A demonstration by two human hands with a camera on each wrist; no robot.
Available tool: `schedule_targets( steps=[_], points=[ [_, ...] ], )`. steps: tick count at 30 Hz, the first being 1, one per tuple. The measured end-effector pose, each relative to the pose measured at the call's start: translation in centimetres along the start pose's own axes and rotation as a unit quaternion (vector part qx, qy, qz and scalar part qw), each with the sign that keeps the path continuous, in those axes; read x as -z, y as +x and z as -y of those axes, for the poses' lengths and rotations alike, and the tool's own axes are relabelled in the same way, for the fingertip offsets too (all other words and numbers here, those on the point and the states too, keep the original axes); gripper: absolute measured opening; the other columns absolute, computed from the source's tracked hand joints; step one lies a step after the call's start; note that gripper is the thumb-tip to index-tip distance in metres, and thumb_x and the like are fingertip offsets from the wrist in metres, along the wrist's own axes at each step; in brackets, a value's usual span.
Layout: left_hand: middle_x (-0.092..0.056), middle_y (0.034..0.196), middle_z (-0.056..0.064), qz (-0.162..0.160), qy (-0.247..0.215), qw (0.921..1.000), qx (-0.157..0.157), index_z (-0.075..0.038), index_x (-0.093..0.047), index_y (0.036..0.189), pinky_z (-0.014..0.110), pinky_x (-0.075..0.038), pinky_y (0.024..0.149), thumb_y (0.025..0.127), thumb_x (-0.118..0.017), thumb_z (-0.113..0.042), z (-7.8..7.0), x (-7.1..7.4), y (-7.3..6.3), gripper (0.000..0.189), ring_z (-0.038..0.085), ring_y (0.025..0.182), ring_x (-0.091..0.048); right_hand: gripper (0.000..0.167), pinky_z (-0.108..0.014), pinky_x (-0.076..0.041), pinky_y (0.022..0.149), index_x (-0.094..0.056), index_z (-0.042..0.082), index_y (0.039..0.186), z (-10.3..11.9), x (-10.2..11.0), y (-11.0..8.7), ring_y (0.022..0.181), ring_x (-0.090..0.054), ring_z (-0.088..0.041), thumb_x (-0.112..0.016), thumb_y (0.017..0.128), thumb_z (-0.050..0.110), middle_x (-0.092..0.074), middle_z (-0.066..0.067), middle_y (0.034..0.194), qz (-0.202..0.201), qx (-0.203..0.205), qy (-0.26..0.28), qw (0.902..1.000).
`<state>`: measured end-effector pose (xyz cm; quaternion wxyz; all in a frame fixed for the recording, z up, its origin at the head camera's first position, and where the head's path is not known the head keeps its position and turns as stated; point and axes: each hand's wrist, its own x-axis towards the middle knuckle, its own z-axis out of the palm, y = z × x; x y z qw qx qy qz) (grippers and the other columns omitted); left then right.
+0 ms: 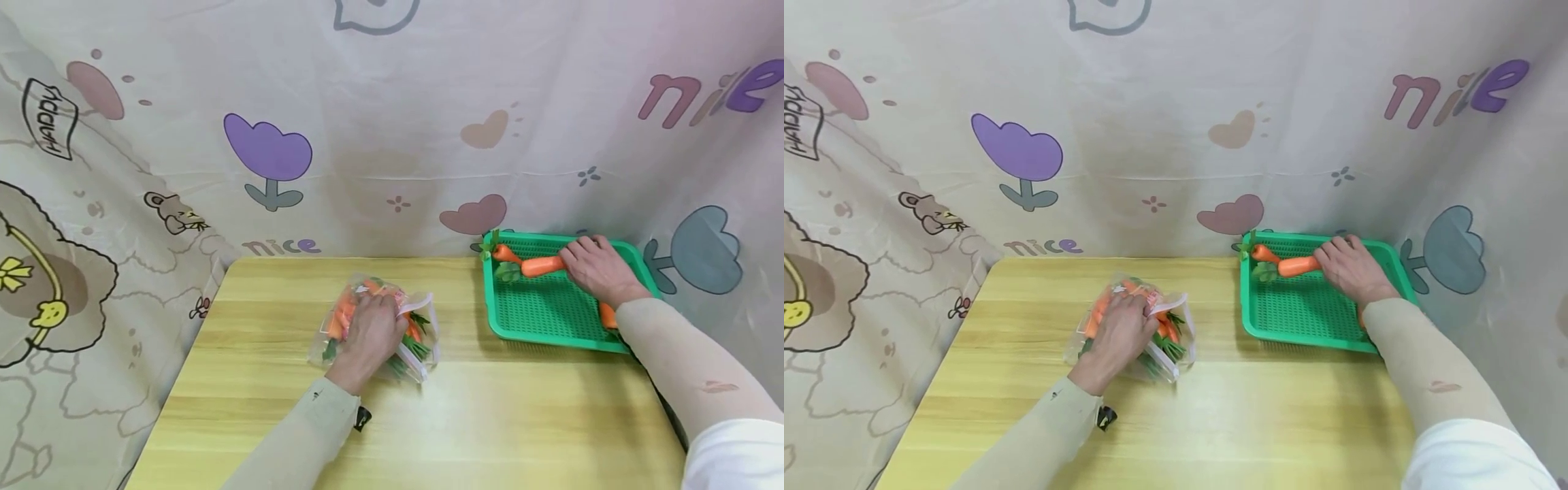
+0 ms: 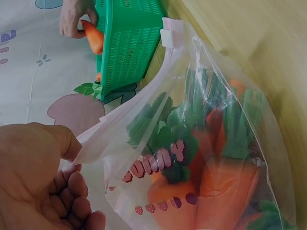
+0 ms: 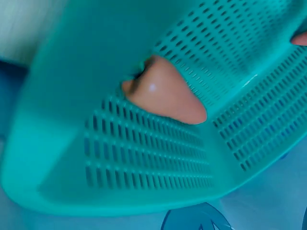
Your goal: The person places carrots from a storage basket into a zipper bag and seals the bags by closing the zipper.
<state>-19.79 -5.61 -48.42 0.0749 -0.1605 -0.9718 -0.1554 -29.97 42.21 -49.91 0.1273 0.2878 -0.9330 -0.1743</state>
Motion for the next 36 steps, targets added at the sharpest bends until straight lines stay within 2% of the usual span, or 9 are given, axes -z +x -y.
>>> schedule_targets(
  steps=[5, 9, 15, 21, 24, 29, 32, 36],
  points=[
    [-0.048, 0.069, -0.001, -0.003, -0.001, 1.0, -0.002, -0.013, -0.051, 0.074, 0.044, -0.044, 0.098, 0.091, -0.068, -0.016, 0.0, 0.1, 0.1, 0.025, 0.024, 0.069, -0.048, 0.034, -0.061, -0.042, 0.103, -0.051, 0.002, 0.103, 0.8, 0.9, -0.1, 0.103, -0.051, -0.041, -0.079, 0.089, 0.016, -0.055, -0.018, 0.102, -0.012, -0.052, 0.021, 0.9984],
    [-0.047, 0.068, -0.001, -0.002, -0.007, 1.0, -0.001, -0.014, -0.05, 0.073, 0.042, -0.043, 0.091, 0.092, -0.067, -0.015, 0.0, 0.2, 0.2, 0.026, 0.023, 0.066, -0.045, 0.034, -0.061, -0.041, 0.104, -0.053, 0.002, 0.105, 1.4, 1.2, -0.2, 0.103, -0.051, -0.041, -0.079, 0.089, 0.018, -0.057, -0.019, 0.104, -0.023, -0.082, 0.033, 0.9958],
    [-0.045, 0.066, 0.0, 0.009, -0.022, 0.9997, 0.01, -0.014, -0.047, 0.072, 0.039, -0.038, 0.084, 0.095, -0.065, -0.016, 0.0, 0.3, 0.4, 0.029, 0.021, 0.064, -0.04, 0.036, -0.061, -0.041, 0.103, -0.053, 0.001, 0.104, 2.7, 1.9, -0.2, 0.105, -0.052, -0.043, -0.081, 0.086, 0.015, -0.058, -0.021, 0.105, -0.074, -0.115, 0.066, 0.9883],
    [-0.044, 0.067, 0.001, 0.013, -0.031, 0.9992, 0.021, -0.014, -0.045, 0.072, 0.037, -0.037, 0.084, 0.095, -0.065, -0.015, -0.2, 0.6, 0.9, 0.031, 0.021, 0.065, -0.041, 0.033, -0.06, -0.043, 0.096, -0.053, 0.0, 0.101, 4.4, 3.2, 0.3, 0.1, -0.052, -0.042, -0.079, 0.086, 0.013, -0.059, -0.02, 0.1, -0.132, -0.122, 0.074, 0.981],
    [-0.044, 0.067, 0.001, 0.007, -0.032, 0.9992, 0.021, -0.013, -0.045, 0.071, 0.037, -0.037, 0.085, 0.094, -0.066, -0.015, -0.3, 0.7, 1.1, 0.03, 0.021, 0.065, -0.041, 0.027, -0.06, -0.043, 0.09, -0.053, 0.0, 0.1, 5.3, 3.4, 0.9, 0.095, -0.052, -0.043, -0.072, 0.088, 0.013, -0.058, -0.02, 0.099, -0.184, -0.113, 0.074, 0.9736],
    [-0.045, 0.067, 0.0, 0.001, -0.028, 0.9994, 0.02, -0.014, -0.046, 0.072, 0.037, -0.038, 0.084, 0.095, -0.067, -0.017, -0.5, 0.8, 1.3, 0.031, 0.022, 0.067, -0.042, 0.023, -0.061, -0.044, 0.083, -0.054, -0.003, 0.1, 7.3, 3.4, 1.8, 0.091, -0.054, -0.046, -0.06, 0.094, 0.019, -0.06, -0.023, 0.1, -0.28, -0.091, 0.068, 0.9533],
    [-0.046, 0.067, 0.0, 0.0, -0.026, 0.9994, 0.024, -0.013, -0.047, 0.072, 0.038, -0.039, 0.084, 0.094, -0.067, -0.017, -0.6, 0.9, 1.4, 0.03, 0.022, 0.068, -0.043, 0.023, -0.061, -0.044, 0.084, -0.055, -0.003, 0.1, 8.6, 3.6, 2.1, 0.091, -0.056, -0.047, -0.057, 0.096, 0.019, -0.061, -0.024, 0.1, -0.302, -0.1, 0.071, 0.9454],
    [-0.049, 0.069, 0.001, 0.004, -0.032, 0.999, 0.031, -0.013, -0.048, 0.072, 0.039, -0.042, 0.086, 0.096, -0.069, -0.02, -0.6, 0.9, 1.5, 0.032, 0.024, 0.072, -0.047, 0.019, -0.06, -0.045, 0.08, -0.056, -0.003, 0.1, 10.5, 4.2, 2.3, 0.088, -0.058, -0.047, -0.062, 0.091, 0.013, -0.063, -0.024, 0.097, -0.325, -0.125, 0.08, 0.9338]
  ],
)
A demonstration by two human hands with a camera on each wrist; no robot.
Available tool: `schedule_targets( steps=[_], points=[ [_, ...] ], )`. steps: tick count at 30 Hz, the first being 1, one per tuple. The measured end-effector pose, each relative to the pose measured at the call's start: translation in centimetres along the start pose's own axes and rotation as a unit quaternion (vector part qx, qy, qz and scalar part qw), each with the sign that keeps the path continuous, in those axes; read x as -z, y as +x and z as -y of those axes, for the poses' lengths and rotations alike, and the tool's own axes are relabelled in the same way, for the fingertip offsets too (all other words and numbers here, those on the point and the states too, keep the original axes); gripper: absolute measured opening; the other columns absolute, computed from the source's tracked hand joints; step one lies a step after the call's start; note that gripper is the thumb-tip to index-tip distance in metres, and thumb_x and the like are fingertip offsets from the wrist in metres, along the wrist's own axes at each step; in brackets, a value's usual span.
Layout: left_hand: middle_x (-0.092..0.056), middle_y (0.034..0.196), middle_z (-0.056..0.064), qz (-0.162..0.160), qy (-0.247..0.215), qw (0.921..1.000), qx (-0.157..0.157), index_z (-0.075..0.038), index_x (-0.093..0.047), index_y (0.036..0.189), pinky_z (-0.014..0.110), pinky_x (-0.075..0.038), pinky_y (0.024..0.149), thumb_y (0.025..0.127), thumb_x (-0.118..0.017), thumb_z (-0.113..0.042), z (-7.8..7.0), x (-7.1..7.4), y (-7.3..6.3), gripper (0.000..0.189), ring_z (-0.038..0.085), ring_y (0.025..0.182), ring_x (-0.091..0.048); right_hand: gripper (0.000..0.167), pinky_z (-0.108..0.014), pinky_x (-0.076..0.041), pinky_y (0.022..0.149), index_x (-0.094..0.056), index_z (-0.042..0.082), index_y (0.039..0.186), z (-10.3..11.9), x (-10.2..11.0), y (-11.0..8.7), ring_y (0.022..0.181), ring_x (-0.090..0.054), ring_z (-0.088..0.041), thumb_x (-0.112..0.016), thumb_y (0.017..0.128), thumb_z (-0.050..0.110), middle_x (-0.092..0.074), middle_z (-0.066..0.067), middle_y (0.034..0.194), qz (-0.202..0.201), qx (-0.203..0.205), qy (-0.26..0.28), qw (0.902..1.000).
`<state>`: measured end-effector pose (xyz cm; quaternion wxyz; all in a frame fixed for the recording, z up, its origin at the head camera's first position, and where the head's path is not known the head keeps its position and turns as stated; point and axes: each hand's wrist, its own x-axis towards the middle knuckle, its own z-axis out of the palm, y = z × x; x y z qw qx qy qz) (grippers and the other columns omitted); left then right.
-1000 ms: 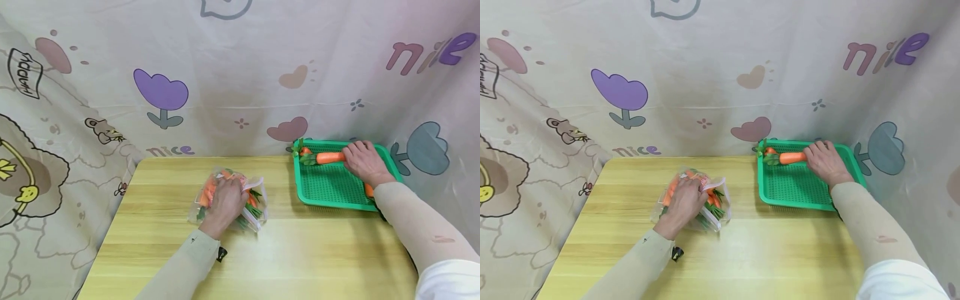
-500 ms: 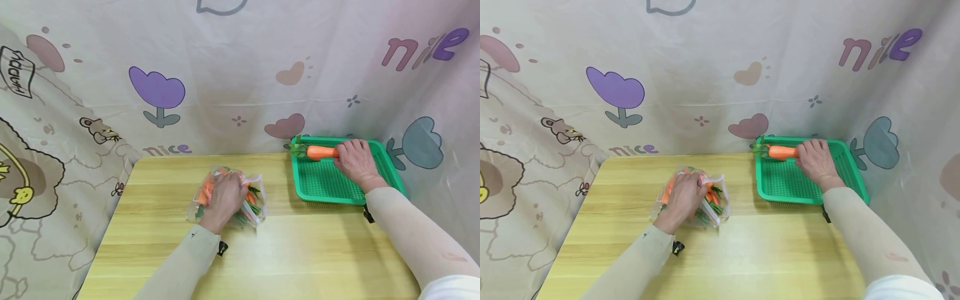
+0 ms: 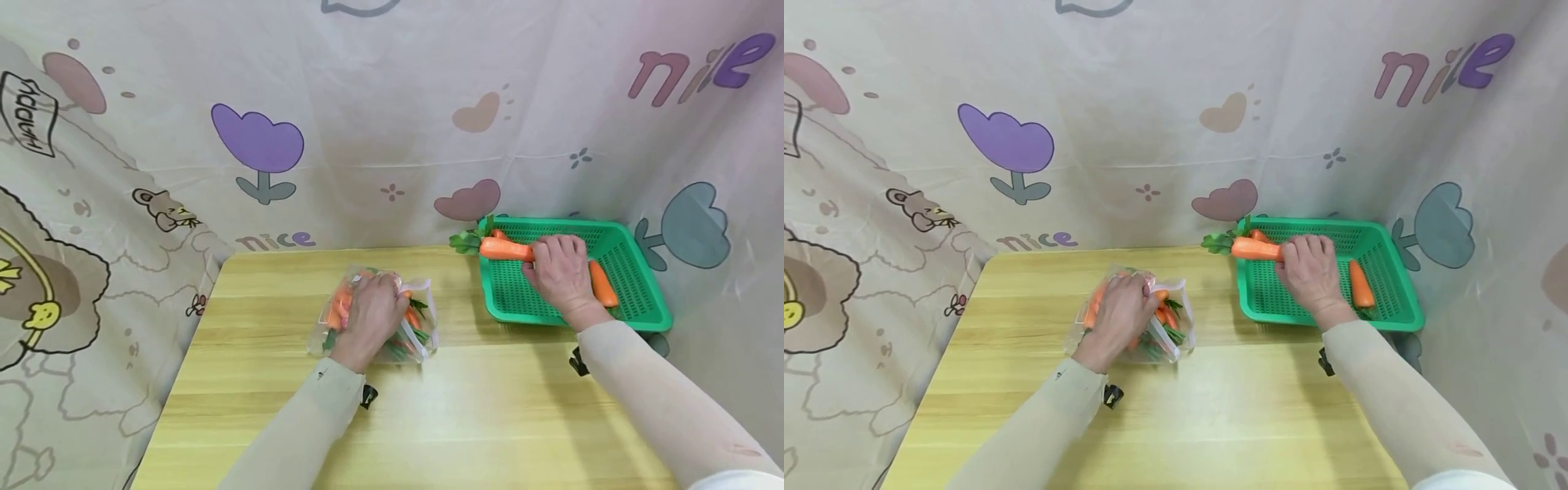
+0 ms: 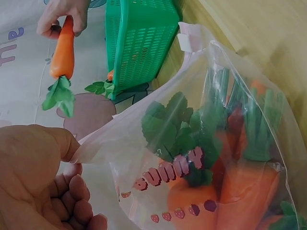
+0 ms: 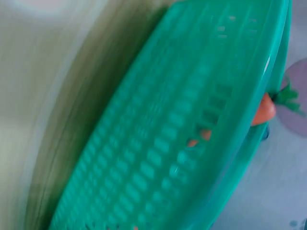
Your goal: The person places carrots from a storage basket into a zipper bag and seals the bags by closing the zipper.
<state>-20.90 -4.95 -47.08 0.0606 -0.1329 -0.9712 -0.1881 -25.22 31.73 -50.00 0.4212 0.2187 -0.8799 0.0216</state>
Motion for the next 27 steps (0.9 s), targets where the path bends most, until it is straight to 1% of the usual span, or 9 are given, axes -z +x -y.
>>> schedule_targets(
  steps=[3, 5, 7, 10, 14, 17, 21, 25, 27],
  points=[
    [-0.051, 0.071, 0.002, 0.0, -0.005, 1.0, 0.006, -0.013, -0.05, 0.074, 0.039, -0.043, 0.084, 0.097, -0.069, -0.023, 0.0, 0.1, 0.1, 0.033, 0.026, 0.079, -0.051, 0.02, -0.058, -0.045, 0.076, -0.057, -0.003, 0.099, 1.6, 0.3, 0.0, 0.084, -0.059, -0.046, -0.067, 0.086, 0.009, -0.064, -0.023, 0.094, -0.026, -0.01, 0.01, 0.9996],
    [-0.052, 0.072, 0.002, -0.002, -0.004, 0.9999, 0.01, -0.013, -0.05, 0.074, 0.04, -0.044, 0.081, 0.097, -0.069, -0.024, -0.1, 0.2, 0.2, 0.032, 0.027, 0.083, -0.053, 0.02, -0.057, -0.045, 0.074, -0.058, -0.003, 0.098, 2.9, 0.5, 0.0, 0.082, -0.059, -0.046, -0.068, 0.086, 0.009, -0.064, -0.022, 0.093, -0.034, -0.012, 0.015, 0.9992],
    [-0.053, 0.072, 0.002, -0.004, -0.003, 0.9999, 0.011, -0.013, -0.051, 0.074, 0.04, -0.044, 0.08, 0.097, -0.069, -0.023, -0.1, 0.3, 0.3, 0.031, 0.028, 0.082, -0.053, 0.019, -0.057, -0.045, 0.072, -0.058, -0.003, 0.097, 4.2, 0.9, 0.0, 0.081, -0.059, -0.046, -0.067, 0.086, 0.009, -0.063, -0.022, 0.091, -0.035, -0.007, 0.02, 0.9992],
    [-0.053, 0.072, 0.003, -0.004, -0.004, 0.9999, 0.013, -0.013, -0.051, 0.074, 0.04, -0.043, 0.081, 0.097, -0.068, -0.022, -0.1, 0.5, 0.4, 0.03, 0.028, 0.081, -0.051, 0.016, -0.057, -0.046, 0.072, -0.058, -0.002, 0.095, 6.1, 1.4, -0.2, 0.079, -0.059, -0.045, -0.061, 0.088, 0.011, -0.064, -0.022, 0.089, -0.026, 0.006, 0.024, 0.9994],
    [-0.052, 0.072, 0.003, -0.002, -0.007, 0.9999, 0.01, -0.012, -0.051, 0.075, 0.039, -0.041, 0.084, 0.096, -0.065, -0.018, -0.1, 0.7, 0.4, 0.026, 0.026, 0.079, -0.049, 0.016, -0.056, -0.048, 0.073, -0.059, 0.0, 0.092, 8.4, 1.7, -1.0, 0.079, -0.061, -0.043, -0.053, 0.09, 0.015, -0.066, -0.019, 0.088, -0.004, 0.029, 0.034, 0.999],
    [-0.056, 0.076, 0.002, -0.001, 0.002, 1.0, 0.003, -0.012, -0.053, 0.076, 0.038, -0.043, 0.088, 0.095, -0.063, -0.016, -0.2, 0.8, 0.5, 0.022, 0.024, 0.08, -0.051, 0.017, -0.057, -0.049, 0.078, -0.059, 0.002, 0.091, 10.0, 1.8, -1.6, 0.082, -0.062, -0.041, -0.053, 0.091, 0.018, -0.066, -0.017, 0.09, 0.033, 0.041, 0.049, 0.9974],
    [-0.06, 0.079, 0.003, -0.006, 0.012, 0.9999, -0.003, -0.012, -0.055, 0.078, 0.041, -0.045, 0.091, 0.093, -0.063, -0.015, -0.6, 0.8, 0.5, 0.018, 0.025, 0.082, -0.055, 0.015, -0.056, -0.049, 0.084, -0.058, 0.005, 0.092, 12.1, 1.3, -1.8, 0.087, -0.061, -0.038, -0.064, 0.088, 0.018, -0.065, -0.014, 0.09, 0.075, 0.048, 0.063, 0.994],
    [-0.059, 0.077, 0.002, -0.006, 0.016, 0.9998, -0.01, -0.011, -0.057, 0.078, 0.042, -0.046, 0.089, 0.093, -0.064, -0.017, -1.1, 0.7, 0.6, 0.017, 0.027, 0.084, -0.057, 0.021, -0.053, -0.048, 0.086, -0.06, 0.006, 0.095, 14.3, 0.3, -1.1, 0.088, -0.061, -0.035, -0.074, 0.084, 0.017, -0.065, -0.011, 0.091, 0.093, 0.041, 0.061, 0.993],
    [-0.059, 0.077, 0.003, -0.006, 0.019, 0.9997, -0.016, -0.01, -0.058, 0.079, 0.042, -0.046, 0.086, 0.094, -0.064, -0.018, -1.4, 0.6, 0.6, 0.017, 0.028, 0.085, -0.057, 0.024, -0.051, -0.048, 0.084, -0.062, 0.006, 0.097, 15.3, -0.2, -0.7, 0.088, -0.061, -0.034, -0.077, 0.083, 0.017, -0.066, -0.01, 0.092, 0.092, 0.033, 0.065, 0.9931]
  ],
)
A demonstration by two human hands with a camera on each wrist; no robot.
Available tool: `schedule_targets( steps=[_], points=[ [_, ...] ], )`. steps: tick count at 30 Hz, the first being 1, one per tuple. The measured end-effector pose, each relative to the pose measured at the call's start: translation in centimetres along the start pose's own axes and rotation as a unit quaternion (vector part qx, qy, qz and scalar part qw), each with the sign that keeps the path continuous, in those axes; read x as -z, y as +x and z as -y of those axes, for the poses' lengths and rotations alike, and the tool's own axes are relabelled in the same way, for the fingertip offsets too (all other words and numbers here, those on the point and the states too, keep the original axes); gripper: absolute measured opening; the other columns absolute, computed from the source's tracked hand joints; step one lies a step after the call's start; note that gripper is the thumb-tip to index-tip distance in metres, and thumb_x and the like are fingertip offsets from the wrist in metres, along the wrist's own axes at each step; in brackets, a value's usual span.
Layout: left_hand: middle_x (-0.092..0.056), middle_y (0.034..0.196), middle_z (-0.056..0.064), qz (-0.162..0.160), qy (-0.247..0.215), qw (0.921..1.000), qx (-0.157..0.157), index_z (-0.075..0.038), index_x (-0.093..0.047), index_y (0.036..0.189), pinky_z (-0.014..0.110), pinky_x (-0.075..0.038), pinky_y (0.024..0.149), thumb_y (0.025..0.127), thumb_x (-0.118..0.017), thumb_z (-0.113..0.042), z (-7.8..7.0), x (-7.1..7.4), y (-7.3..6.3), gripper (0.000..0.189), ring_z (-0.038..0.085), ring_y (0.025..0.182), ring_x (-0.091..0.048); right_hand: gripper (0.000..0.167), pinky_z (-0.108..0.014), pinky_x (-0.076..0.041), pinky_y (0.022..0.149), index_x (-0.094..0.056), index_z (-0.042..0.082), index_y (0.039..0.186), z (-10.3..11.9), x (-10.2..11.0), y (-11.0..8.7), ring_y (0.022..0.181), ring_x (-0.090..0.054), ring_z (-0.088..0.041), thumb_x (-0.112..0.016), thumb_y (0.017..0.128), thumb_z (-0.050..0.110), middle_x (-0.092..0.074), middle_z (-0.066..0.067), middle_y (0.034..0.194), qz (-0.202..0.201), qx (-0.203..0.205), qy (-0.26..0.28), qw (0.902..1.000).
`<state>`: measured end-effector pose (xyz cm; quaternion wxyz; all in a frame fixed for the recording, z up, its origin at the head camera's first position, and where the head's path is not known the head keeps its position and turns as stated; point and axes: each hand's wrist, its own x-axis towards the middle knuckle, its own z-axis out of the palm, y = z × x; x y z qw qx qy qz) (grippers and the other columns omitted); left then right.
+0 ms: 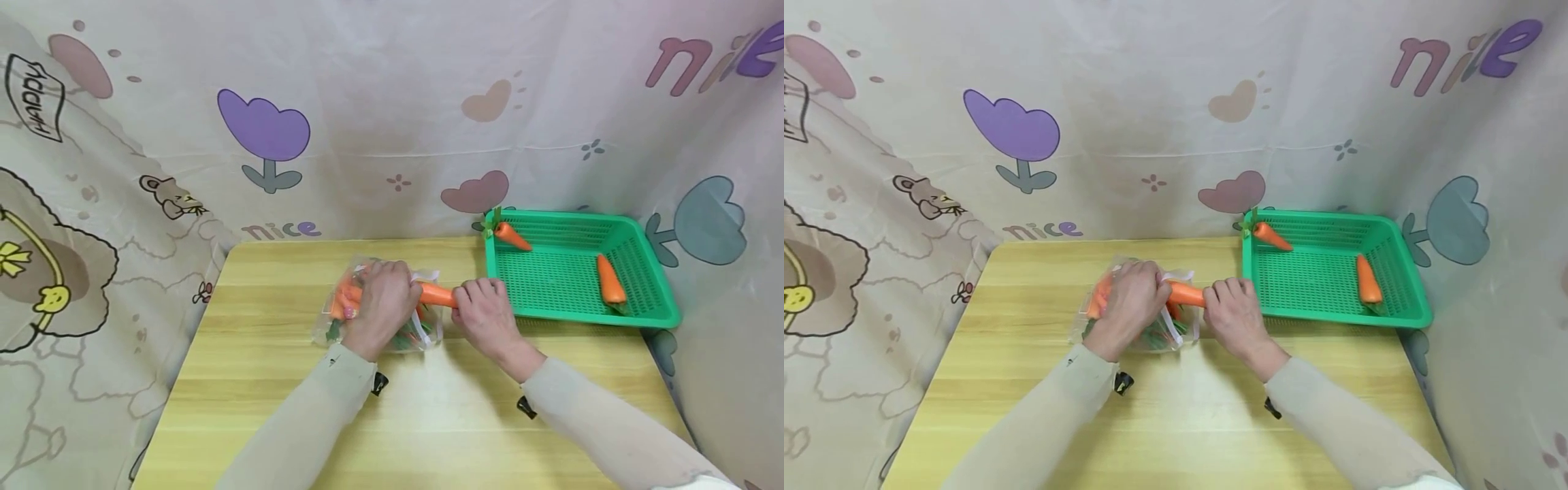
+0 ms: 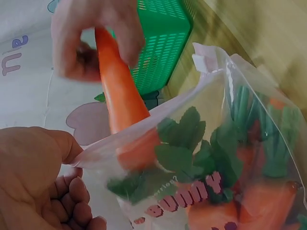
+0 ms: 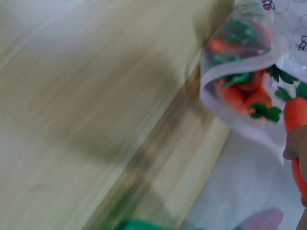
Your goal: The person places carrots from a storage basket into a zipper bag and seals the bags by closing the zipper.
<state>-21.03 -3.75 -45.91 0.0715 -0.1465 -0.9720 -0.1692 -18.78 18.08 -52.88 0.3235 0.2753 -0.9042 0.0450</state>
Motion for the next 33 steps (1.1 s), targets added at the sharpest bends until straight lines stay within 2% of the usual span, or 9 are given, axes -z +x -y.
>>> schedule_targets(
  steps=[3, 5, 8, 12, 16, 19, 26, 33],
  points=[
    [-0.059, 0.077, 0.004, -0.006, 0.008, 0.9999, -0.004, -0.009, -0.059, 0.081, 0.041, -0.046, 0.082, 0.095, -0.065, -0.018, -0.2, 0.0, 0.0, 0.017, 0.029, 0.084, -0.057, 0.026, -0.048, -0.046, 0.079, -0.063, 0.006, 0.098, 1.4, -1.1, 1.0, 0.087, -0.061, -0.034, -0.079, 0.082, 0.018, -0.067, -0.01, 0.092, -0.018, -0.005, 0.013, 0.9997],
    [-0.061, 0.077, 0.005, -0.022, 0.018, 0.9995, -0.01, -0.009, -0.059, 0.082, 0.041, -0.047, 0.081, 0.094, -0.067, -0.019, -0.4, -0.2, 0.1, 0.017, 0.03, 0.083, -0.059, 0.028, -0.046, -0.045, 0.075, -0.063, 0.005, 0.097, 2.2, -2.0, 1.4, 0.085, -0.061, -0.034, -0.081, 0.083, 0.021, -0.068, -0.01, 0.091, -0.032, -0.005, 0.024, 0.9992],
    [-0.061, 0.076, 0.007, -0.052, 0.033, 0.9979, -0.02, -0.009, -0.059, 0.08, 0.041, -0.048, 0.079, 0.092, -0.069, -0.018, -0.6, -0.4, 0.1, 0.019, 0.031, 0.081, -0.06, 0.026, -0.044, -0.043, 0.072, -0.061, 0.005, 0.095, 3.3, -3.3, 2.0, 0.083, -0.06, -0.033, -0.077, 0.087, 0.024, -0.066, -0.01, 0.088, -0.05, 0.002, 0.046, 0.9977],
    [-0.062, 0.074, 0.008, -0.082, 0.039, 0.9954, -0.032, -0.007, -0.059, 0.078, 0.042, -0.049, 0.078, 0.09, -0.07, -0.016, -0.8, -0.5, 0.1, 0.019, 0.033, 0.079, -0.061, 0.018, -0.041, -0.043, 0.067, -0.06, 0.003, 0.095, 4.4, -4.8, 2.6, 0.081, -0.059, -0.031, -0.07, 0.088, 0.017, -0.063, -0.008, 0.083, -0.06, 0.002, 0.092, 0.9939],
    [-0.063, 0.076, 0.009, -0.08, 0.034, 0.9959, -0.025, -0.007, -0.06, 0.08, 0.043, -0.05, 0.074, 0.091, -0.069, -0.017, -0.8, -0.5, 0.1, 0.017, 0.032, 0.081, -0.061, 0.014, -0.037, -0.045, 0.065, -0.063, 0.002, 0.099, 5.1, -5.6, 3.0, 0.082, -0.06, -0.029, -0.069, 0.088, 0.008, -0.063, -0.006, 0.082, -0.053, -0.01, 0.142, 0.9885],
    [-0.064, 0.078, 0.009, -0.076, 0.035, 0.9963, -0.018, -0.007, -0.061, 0.081, 0.044, -0.05, 0.073, 0.093, -0.069, -0.017, -0.7, -0.4, 0.1, 0.017, 0.032, 0.081, -0.061, 0.013, -0.036, -0.047, 0.066, -0.064, 0.002, 0.1, 5.2, -5.9, 3.3, 0.086, -0.062, -0.028, -0.07, 0.089, 0.006, -0.066, -0.006, 0.086, -0.044, -0.013, 0.159, 0.9862],
    [-0.062, 0.075, 0.01, -0.088, 0.037, 0.9952, -0.023, -0.006, -0.06, 0.08, 0.043, -0.05, 0.072, 0.092, -0.071, -0.017, -0.4, -0.3, 0.2, 0.019, 0.034, 0.078, -0.061, 0.012, -0.036, -0.048, 0.068, -0.066, 0.002, 0.101, 4.5, -6.5, 3.4, 0.094, -0.063, -0.028, -0.068, 0.091, 0.007, -0.068, -0.007, 0.094, -0.038, 0.006, 0.124, 0.9915],
    [-0.061, 0.078, 0.009, -0.072, 0.05, 0.9959, -0.022, -0.006, -0.06, 0.083, 0.041, -0.049, 0.072, 0.095, -0.069, -0.019, -0.5, -0.2, 0.1, 0.02, 0.032, 0.08, -0.059, 0.016, -0.036, -0.05, 0.074, -0.07, 0.003, 0.105, 4.0, -6.8, 3.5, 0.099, -0.063, -0.027, -0.068, 0.09, 0.009, -0.07, -0.005, 0.096, -0.043, 0.033, 0.116, 0.9918]
  ],
)
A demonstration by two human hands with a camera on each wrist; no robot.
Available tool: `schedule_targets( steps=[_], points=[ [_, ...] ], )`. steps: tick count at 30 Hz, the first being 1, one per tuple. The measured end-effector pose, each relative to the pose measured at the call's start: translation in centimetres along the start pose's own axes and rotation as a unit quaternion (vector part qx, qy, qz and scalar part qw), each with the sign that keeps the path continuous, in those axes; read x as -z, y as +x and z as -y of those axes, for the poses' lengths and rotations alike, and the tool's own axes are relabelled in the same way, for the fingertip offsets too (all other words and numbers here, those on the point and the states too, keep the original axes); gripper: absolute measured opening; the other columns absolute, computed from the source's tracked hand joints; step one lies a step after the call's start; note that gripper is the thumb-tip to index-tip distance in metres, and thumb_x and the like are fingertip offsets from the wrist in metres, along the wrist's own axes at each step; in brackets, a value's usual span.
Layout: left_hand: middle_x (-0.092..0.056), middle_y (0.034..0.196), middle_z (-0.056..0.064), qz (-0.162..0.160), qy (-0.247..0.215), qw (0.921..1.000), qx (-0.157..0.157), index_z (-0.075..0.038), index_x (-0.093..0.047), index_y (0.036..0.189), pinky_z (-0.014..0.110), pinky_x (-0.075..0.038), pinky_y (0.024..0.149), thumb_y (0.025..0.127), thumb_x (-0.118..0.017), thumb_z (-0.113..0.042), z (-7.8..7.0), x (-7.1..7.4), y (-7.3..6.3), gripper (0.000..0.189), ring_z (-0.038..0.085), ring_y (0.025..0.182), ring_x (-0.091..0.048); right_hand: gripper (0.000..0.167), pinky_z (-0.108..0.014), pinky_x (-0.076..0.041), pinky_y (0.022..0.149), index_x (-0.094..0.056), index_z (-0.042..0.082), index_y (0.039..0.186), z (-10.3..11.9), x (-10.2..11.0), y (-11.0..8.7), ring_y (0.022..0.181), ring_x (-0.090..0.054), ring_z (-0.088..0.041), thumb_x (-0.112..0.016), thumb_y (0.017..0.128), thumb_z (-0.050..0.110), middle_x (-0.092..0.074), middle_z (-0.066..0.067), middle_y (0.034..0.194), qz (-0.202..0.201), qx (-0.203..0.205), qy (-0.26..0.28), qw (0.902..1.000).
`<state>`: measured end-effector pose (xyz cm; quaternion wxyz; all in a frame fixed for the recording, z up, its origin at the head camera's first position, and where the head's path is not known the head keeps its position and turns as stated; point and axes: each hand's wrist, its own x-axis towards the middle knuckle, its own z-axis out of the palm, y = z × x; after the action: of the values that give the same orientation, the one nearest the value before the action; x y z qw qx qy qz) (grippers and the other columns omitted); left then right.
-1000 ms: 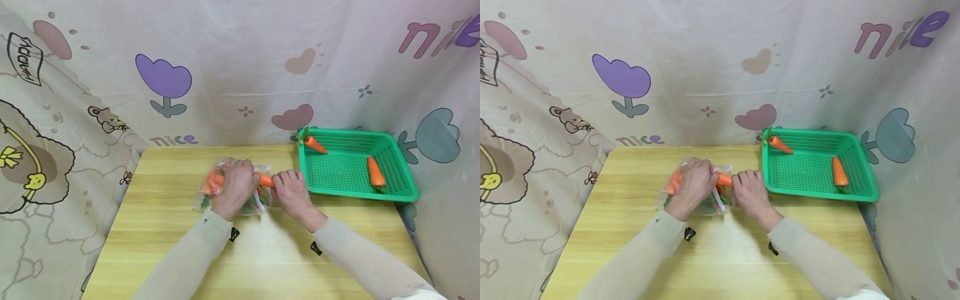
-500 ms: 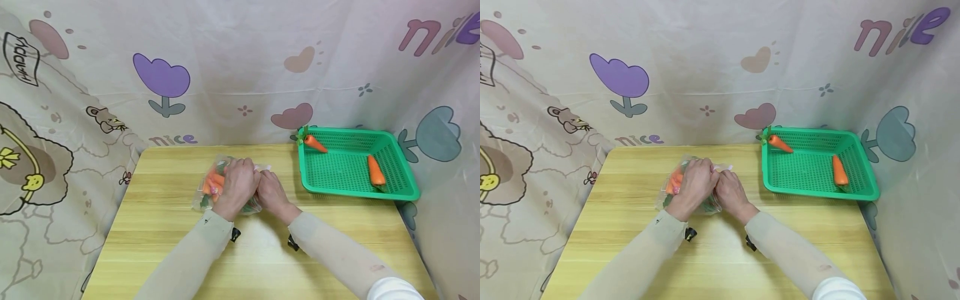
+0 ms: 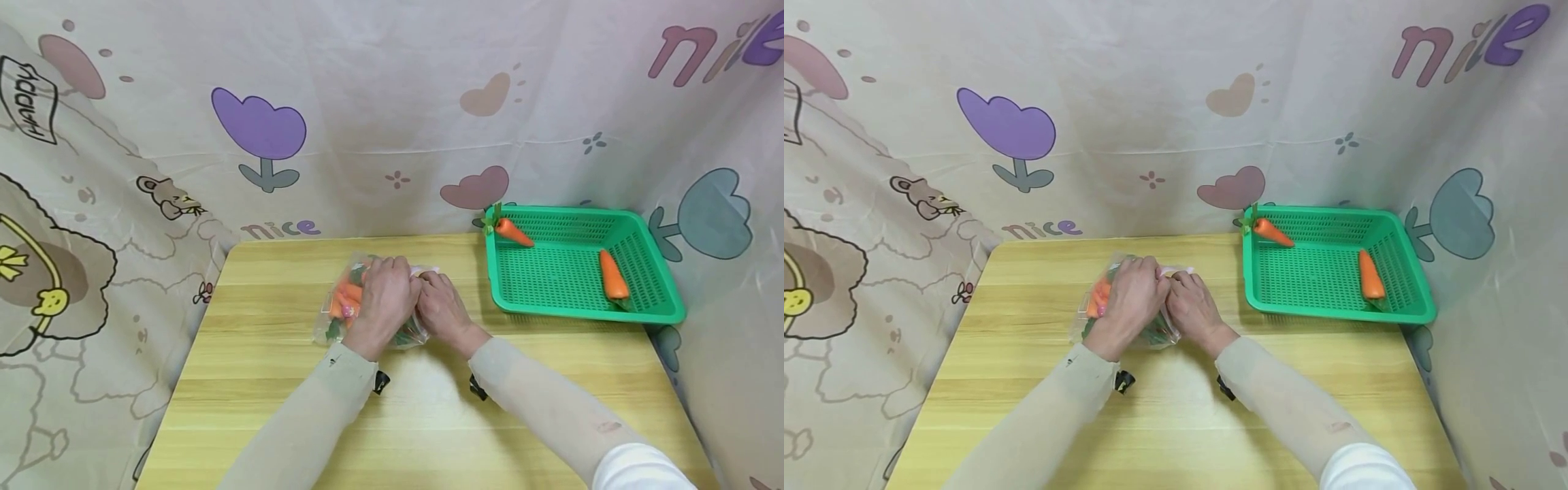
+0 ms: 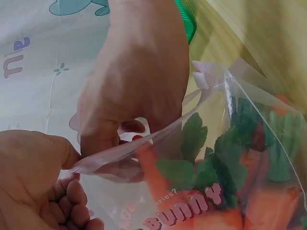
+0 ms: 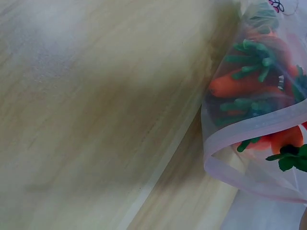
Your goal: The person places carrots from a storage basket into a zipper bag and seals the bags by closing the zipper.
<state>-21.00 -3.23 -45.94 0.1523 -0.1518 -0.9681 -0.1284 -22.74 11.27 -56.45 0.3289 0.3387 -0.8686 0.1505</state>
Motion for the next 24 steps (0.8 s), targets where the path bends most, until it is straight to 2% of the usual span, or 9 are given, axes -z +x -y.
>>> schedule_targets(
  steps=[4, 8, 11, 13, 16, 19, 24],
  points=[
    [-0.06, 0.077, 0.008, 0.002, 0.009, 0.9999, -0.007, -0.006, -0.06, 0.082, 0.039, -0.047, 0.075, 0.094, -0.069, -0.018, 0.0, 0.1, -0.1, 0.02, 0.03, 0.078, -0.058, 0.017, -0.036, -0.052, 0.082, -0.071, 0.005, 0.104, 0.0, -0.1, 0.4, 0.103, -0.063, -0.026, -0.073, 0.09, 0.013, -0.073, -0.004, 0.099, 0.025, 0.008, -0.002, 0.9997],
    [-0.061, 0.077, 0.008, -0.005, 0.021, 0.9995, -0.022, -0.005, -0.06, 0.082, 0.039, -0.048, 0.079, 0.094, -0.068, -0.017, 0.1, 0.0, -0.1, 0.019, 0.03, 0.078, -0.059, 0.026, -0.039, -0.052, 0.095, -0.072, 0.005, 0.113, 0.3, -0.2, 0.7, 0.107, -0.063, -0.028, -0.075, 0.09, 0.016, -0.075, -0.006, 0.107, 0.082, 0.003, -0.019, 0.9964],
    [-0.061, 0.076, 0.008, -0.019, 0.045, 0.9981, -0.039, -0.005, -0.06, 0.082, 0.039, -0.048, 0.079, 0.093, -0.069, -0.018, 0.4, -0.2, -0.2, 0.019, 0.03, 0.078, -0.06, 0.029, -0.041, -0.05, 0.102, -0.072, 0.005, 0.119, 0.4, 0.0, 0.8, 0.111, -0.062, -0.029, -0.073, 0.092, 0.015, -0.075, -0.008, 0.114, 0.125, -0.001, -0.022, 0.992],
    [-0.062, 0.076, 0.008, -0.03, 0.07, 0.9957, -0.053, -0.005, -0.06, 0.082, 0.04, -0.048, 0.077, 0.092, -0.07, -0.019, 0.6, -0.3, -0.2, 0.02, 0.03, 0.077, -0.061, 0.028, -0.04, -0.05, 0.104, -0.072, 0.004, 0.12, 0.3, 0.2, 0.7, 0.114, -0.062, -0.029, -0.07, 0.093, 0.013, -0.074, -0.008, 0.118, 0.135, 0.009, -0.024, 0.9905],
    [-0.063, 0.074, 0.007, -0.052, 0.118, 0.9888, -0.076, -0.006, -0.061, 0.081, 0.04, -0.048, 0.079, 0.09, -0.073, -0.022, 1.1, -0.5, -0.2, 0.022, 0.029, 0.076, -0.063, 0.024, -0.039, -0.051, 0.104, -0.072, 0.004, 0.118, 0.0, 0.5, 0.4, 0.116, -0.063, -0.028, -0.065, 0.096, 0.01, -0.074, -0.008, 0.119, 0.118, 0.034, -0.014, 0.9923],
    [-0.064, 0.076, 0.008, -0.045, 0.139, 0.986, -0.08, -0.005, -0.063, 0.084, 0.039, -0.048, 0.08, 0.091, -0.075, -0.025, 1.5, -0.3, -0.3, 0.024, 0.028, 0.077, -0.063, 0.021, -0.038, -0.053, 0.099, -0.072, 0.006, 0.116, -0.6, 1.2, 0.0, 0.114, -0.065, -0.027, -0.068, 0.096, 0.01, -0.075, -0.007, 0.116, 0.089, 0.055, -0.002, 0.9945],
    [-0.067, 0.084, 0.009, -0.001, 0.111, 0.9924, -0.052, -0.003, -0.066, 0.091, 0.039, -0.048, 0.078, 0.094, -0.074, -0.028, 1.9, 0.1, -0.6, 0.027, 0.029, 0.086, -0.062, 0.02, -0.038, -0.056, 0.086, -0.072, 0.009, 0.107, -2.0, 3.6, -0.3, 0.102, -0.067, -0.025, -0.081, 0.089, 0.013, -0.075, -0.003, 0.105, 0.056, 0.061, 0.002, 0.9966]
  ],
)
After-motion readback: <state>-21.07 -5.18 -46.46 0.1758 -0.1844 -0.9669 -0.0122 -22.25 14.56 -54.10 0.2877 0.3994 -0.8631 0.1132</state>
